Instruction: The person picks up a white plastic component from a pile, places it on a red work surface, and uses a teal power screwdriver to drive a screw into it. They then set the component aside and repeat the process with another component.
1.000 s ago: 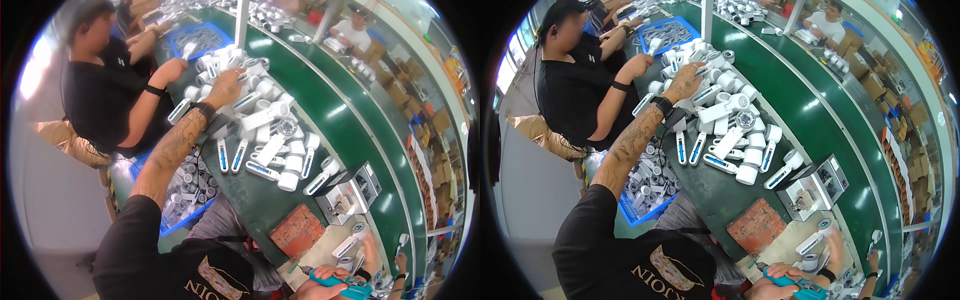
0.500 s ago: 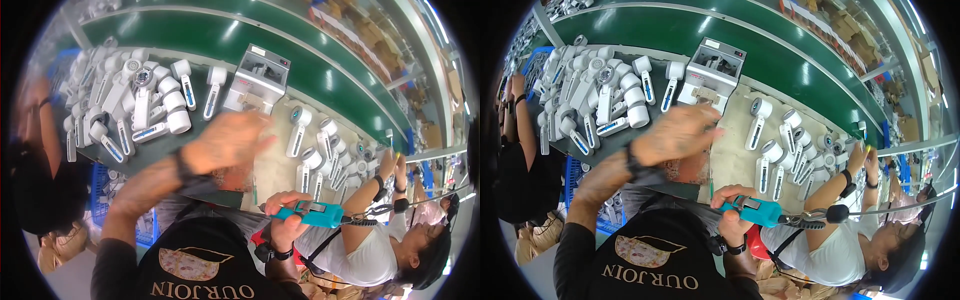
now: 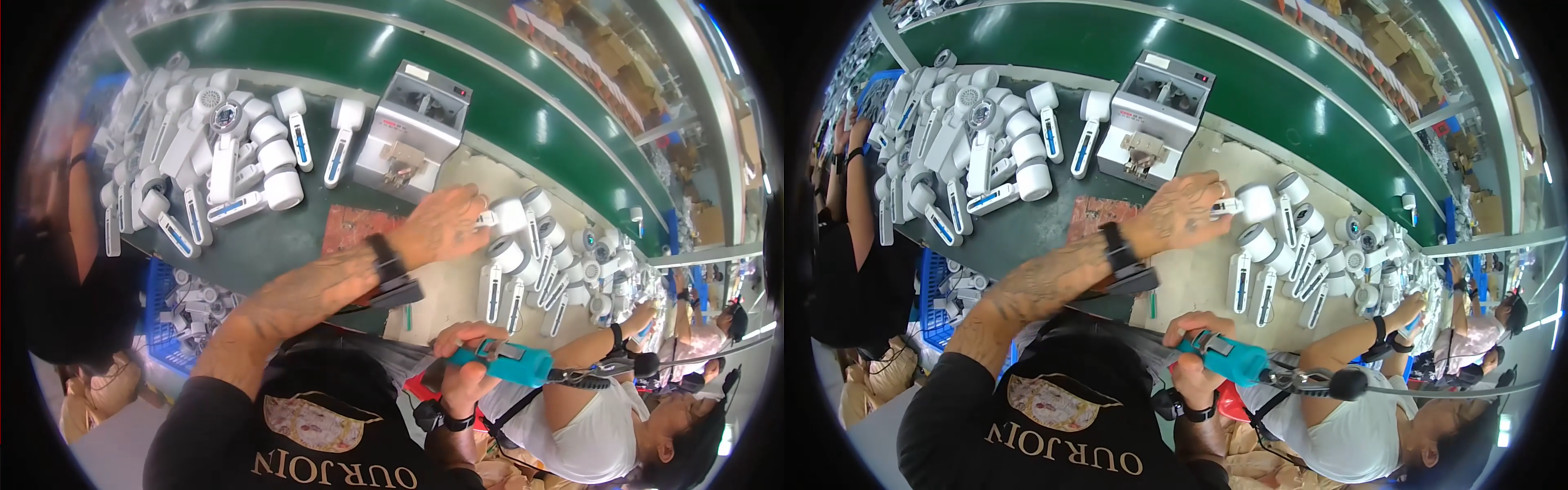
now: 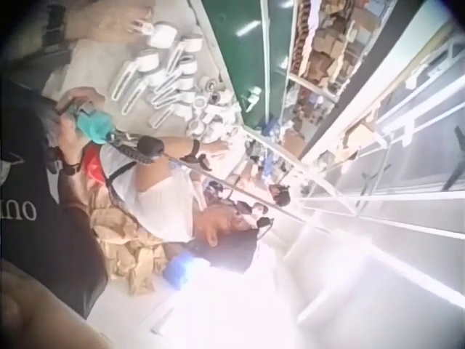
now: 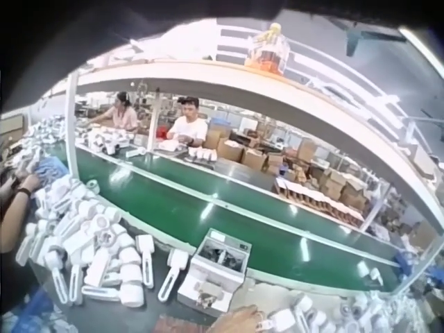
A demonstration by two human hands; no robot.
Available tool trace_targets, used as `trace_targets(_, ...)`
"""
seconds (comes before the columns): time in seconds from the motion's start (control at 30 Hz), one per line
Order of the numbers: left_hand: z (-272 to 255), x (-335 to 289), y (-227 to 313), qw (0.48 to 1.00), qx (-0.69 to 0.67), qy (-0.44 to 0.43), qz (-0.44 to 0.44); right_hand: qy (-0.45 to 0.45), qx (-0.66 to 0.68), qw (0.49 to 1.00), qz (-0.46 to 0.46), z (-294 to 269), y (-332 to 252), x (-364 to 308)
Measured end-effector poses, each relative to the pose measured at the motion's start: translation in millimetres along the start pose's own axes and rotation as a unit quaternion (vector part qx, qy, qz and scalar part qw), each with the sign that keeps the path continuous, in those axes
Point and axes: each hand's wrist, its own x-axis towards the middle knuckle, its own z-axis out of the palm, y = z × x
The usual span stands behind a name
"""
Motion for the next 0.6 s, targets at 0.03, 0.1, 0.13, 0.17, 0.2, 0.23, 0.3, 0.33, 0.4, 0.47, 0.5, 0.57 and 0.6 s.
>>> trace_targets(0.03, -30.0, 3.2, 12.2, 0.998, -0.062, -0.025, 0.019, 0.001, 0.002, 1.000, 0.008, -0.9, 0.7, 3.1)
trace_targets(0.1, -73.0, -12.4, 21.0, 0.993, -0.077, -0.091, -0.004, 0.006, -0.003, 1.000, -0.005, -2.8, 5.6, 12.6)
trace_targets(0.13, -89.8, -22.6, 21.2, 0.984, -0.092, -0.153, -0.022, 0.007, -0.012, 1.000, -0.008, -3.6, 9.4, 16.6)
trace_targets(0.17, -103.9, -29.1, 19.6, 0.983, -0.094, -0.157, -0.031, 0.008, -0.012, 1.000, 0.001, -1.9, 9.5, 19.5)
trace_targets(0.2, -117.9, -36.9, 16.3, 0.981, -0.072, -0.178, -0.020, 0.013, -0.022, 1.000, -0.008, 1.7, 10.6, 23.6)
trace_targets(0.23, -127.5, -45.4, 13.9, 0.978, -0.051, -0.200, -0.007, 0.019, -0.034, 0.999, -0.018, 5.7, 11.0, 27.7)
trace_targets(0.3, -139.6, -59.3, 9.6, 0.987, -0.056, -0.147, -0.024, 0.002, -0.025, 0.999, -0.020, 18.8, 5.6, 43.7)
trace_targets(0.33, -146.5, -60.0, 7.1, 0.983, -0.059, -0.171, -0.031, -0.006, -0.021, 0.999, -0.030, 25.5, 3.4, 52.2)
trace_targets(0.4, -150.4, -62.2, 3.8, 0.979, -0.066, -0.192, -0.035, -0.019, 0.003, 0.999, -0.039, 39.0, 0.8, 71.9)
trace_targets(0.47, -149.7, -67.1, 0.3, 0.981, -0.051, -0.185, -0.018, -0.034, 0.027, 0.998, -0.051, 52.7, 5.0, 91.9)
trace_targets(0.5, -148.6, -68.5, -0.3, 0.982, -0.053, -0.180, -0.015, -0.042, 0.048, 0.996, -0.059, 58.9, 8.1, 102.8)
trace_targets(0.57, -146.2, -70.4, -0.2, 0.984, -0.030, -0.173, -0.032, -0.053, 0.067, 0.994, -0.070, 73.3, 14.7, 124.4)
trace_targets(0.6, -147.1, -67.9, -0.8, 0.985, -0.030, -0.167, -0.030, -0.042, 0.049, 0.995, -0.082, 82.1, 16.9, 134.5)
